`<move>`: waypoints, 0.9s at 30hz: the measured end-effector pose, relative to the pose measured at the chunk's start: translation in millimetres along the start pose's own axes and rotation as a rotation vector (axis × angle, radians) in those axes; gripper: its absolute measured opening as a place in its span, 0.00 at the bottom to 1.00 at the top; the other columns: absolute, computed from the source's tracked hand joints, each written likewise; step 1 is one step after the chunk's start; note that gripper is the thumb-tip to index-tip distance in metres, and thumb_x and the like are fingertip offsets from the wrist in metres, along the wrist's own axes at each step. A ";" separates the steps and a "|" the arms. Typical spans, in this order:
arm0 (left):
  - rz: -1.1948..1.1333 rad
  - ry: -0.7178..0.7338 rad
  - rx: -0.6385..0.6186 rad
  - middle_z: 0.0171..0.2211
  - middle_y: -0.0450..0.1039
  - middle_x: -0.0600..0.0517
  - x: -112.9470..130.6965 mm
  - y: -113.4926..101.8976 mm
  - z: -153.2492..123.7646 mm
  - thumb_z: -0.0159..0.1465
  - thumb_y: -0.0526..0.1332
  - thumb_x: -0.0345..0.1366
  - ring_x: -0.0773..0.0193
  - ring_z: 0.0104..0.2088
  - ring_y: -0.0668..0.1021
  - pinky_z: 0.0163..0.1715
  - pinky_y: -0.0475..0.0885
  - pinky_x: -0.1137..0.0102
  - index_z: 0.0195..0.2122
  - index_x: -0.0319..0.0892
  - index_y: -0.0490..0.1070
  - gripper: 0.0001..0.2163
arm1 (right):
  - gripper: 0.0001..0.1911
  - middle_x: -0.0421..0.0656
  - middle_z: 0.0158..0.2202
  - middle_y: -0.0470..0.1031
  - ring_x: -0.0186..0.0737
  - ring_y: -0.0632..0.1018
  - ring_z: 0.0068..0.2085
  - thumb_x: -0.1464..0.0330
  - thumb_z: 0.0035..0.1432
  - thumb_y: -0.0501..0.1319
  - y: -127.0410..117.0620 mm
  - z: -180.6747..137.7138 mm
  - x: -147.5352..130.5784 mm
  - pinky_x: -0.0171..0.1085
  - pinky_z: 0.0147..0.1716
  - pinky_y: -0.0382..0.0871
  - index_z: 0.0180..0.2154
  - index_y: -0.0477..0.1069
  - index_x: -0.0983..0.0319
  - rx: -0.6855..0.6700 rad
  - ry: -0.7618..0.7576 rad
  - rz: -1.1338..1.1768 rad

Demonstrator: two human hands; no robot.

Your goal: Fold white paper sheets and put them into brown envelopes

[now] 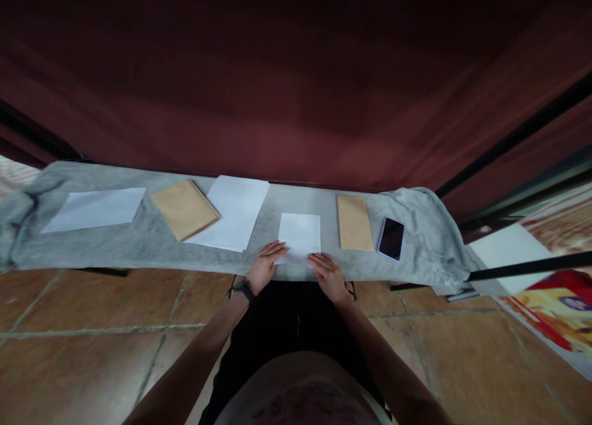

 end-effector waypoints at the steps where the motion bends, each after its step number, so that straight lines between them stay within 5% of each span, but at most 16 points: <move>1: 0.018 0.003 -0.026 0.61 0.72 0.52 -0.7 0.5 6.0 0.53 0.51 0.17 0.58 0.66 0.66 0.67 0.61 0.50 0.57 0.48 0.74 0.33 | 0.24 0.41 0.58 0.76 0.43 0.74 0.61 0.76 0.66 0.54 -0.8 -0.2 0.2 0.52 0.65 0.64 0.58 0.73 0.53 0.001 0.007 -0.003; 5: 0.046 0.036 -0.103 0.63 0.70 0.54 -3.1 -0.2 21.4 0.51 0.53 0.16 0.60 0.67 0.65 0.68 0.60 0.53 0.58 0.50 0.73 0.35 | 0.25 0.42 0.59 0.75 0.43 0.73 0.62 0.78 0.62 0.56 -7.2 0.6 5.6 0.52 0.65 0.65 0.57 0.74 0.53 0.049 0.076 -0.006; 8: 0.014 0.064 -0.101 0.61 0.72 0.53 -4.4 -2.0 17.4 0.58 0.55 0.21 0.59 0.65 0.68 0.68 0.60 0.50 0.55 0.50 0.75 0.27 | 0.24 0.41 0.57 0.77 0.43 0.75 0.60 0.78 0.61 0.57 -12.4 1.6 8.8 0.52 0.64 0.66 0.54 0.76 0.52 0.061 0.092 0.020; 12: -0.084 0.023 -0.013 0.54 0.77 0.50 -5.1 -5.8 -1.8 0.68 0.55 0.34 0.56 0.60 0.74 0.64 0.66 0.51 0.49 0.48 0.78 0.14 | 0.20 0.40 0.50 0.81 0.43 0.79 0.53 0.76 0.64 0.57 -14.5 -0.7 9.3 0.51 0.61 0.70 0.51 0.78 0.51 0.053 0.120 0.075; 16: -0.163 -0.065 0.088 0.49 0.80 0.49 -3.0 -9.4 -12.8 0.67 0.59 0.40 0.55 0.55 0.77 0.59 0.71 0.54 0.45 0.47 0.79 0.11 | 0.19 0.41 0.51 0.80 0.44 0.78 0.54 0.75 0.62 0.59 -13.2 -3.4 11.3 0.50 0.59 0.71 0.50 0.79 0.52 0.071 0.146 0.109; 22: -0.136 -0.102 0.112 0.49 0.80 0.47 -2.7 -13.9 6.9 0.65 0.60 0.38 0.54 0.53 0.78 0.57 0.71 0.55 0.41 0.46 0.78 0.08 | 0.20 0.40 0.51 0.80 0.44 0.77 0.54 0.77 0.61 0.59 -11.2 10.7 19.2 0.50 0.59 0.69 0.48 0.79 0.52 0.081 0.181 0.085; 27: -0.078 -0.220 0.167 0.36 0.81 0.49 -5.7 -14.9 24.8 0.64 0.60 0.44 0.56 0.41 0.80 0.45 0.75 0.62 0.34 0.45 0.77 0.10 | 0.09 0.43 0.41 0.82 0.45 0.80 0.45 0.67 0.65 0.59 -8.5 26.7 28.4 0.44 0.50 0.72 0.37 0.80 0.55 0.180 0.273 0.024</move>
Point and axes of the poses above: each hand's wrist, its own z-axis towards the middle knuckle, its own y-axis out of the palm, x = y × z, the point moved 2 cm from there along z, towards the middle knuckle
